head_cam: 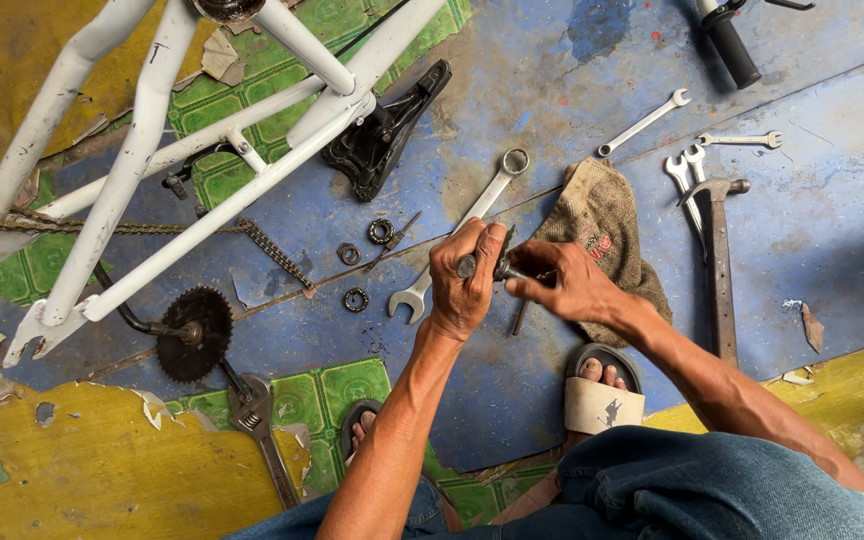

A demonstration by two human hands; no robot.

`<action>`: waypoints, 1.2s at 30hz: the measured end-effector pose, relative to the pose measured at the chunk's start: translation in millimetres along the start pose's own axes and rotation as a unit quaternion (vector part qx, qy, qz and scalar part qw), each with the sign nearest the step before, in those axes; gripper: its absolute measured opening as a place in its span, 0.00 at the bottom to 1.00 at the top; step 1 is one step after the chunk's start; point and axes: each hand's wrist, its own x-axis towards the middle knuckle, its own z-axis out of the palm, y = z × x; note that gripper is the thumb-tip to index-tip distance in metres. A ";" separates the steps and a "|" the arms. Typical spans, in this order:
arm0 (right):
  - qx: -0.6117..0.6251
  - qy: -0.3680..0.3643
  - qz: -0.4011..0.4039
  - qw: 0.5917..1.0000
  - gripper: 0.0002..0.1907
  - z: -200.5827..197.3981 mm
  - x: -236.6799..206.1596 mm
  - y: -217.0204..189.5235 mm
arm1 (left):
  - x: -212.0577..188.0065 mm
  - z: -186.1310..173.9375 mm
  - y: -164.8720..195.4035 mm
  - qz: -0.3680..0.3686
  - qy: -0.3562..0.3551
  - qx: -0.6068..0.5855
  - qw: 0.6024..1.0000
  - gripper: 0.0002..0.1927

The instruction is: The person assembles a bicycle crankset by hand, placing a chainring onto the crank arm and using a hammer to tap a metal pin into place to secure it. The person then uses a crank puller tool to tighten the assembly.

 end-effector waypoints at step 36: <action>-0.145 -0.066 0.165 0.973 0.14 -129.8 19.6 -105.3 | 27.5 15.4 -129.0 -0.547 0.166 -0.554 0.606 0.16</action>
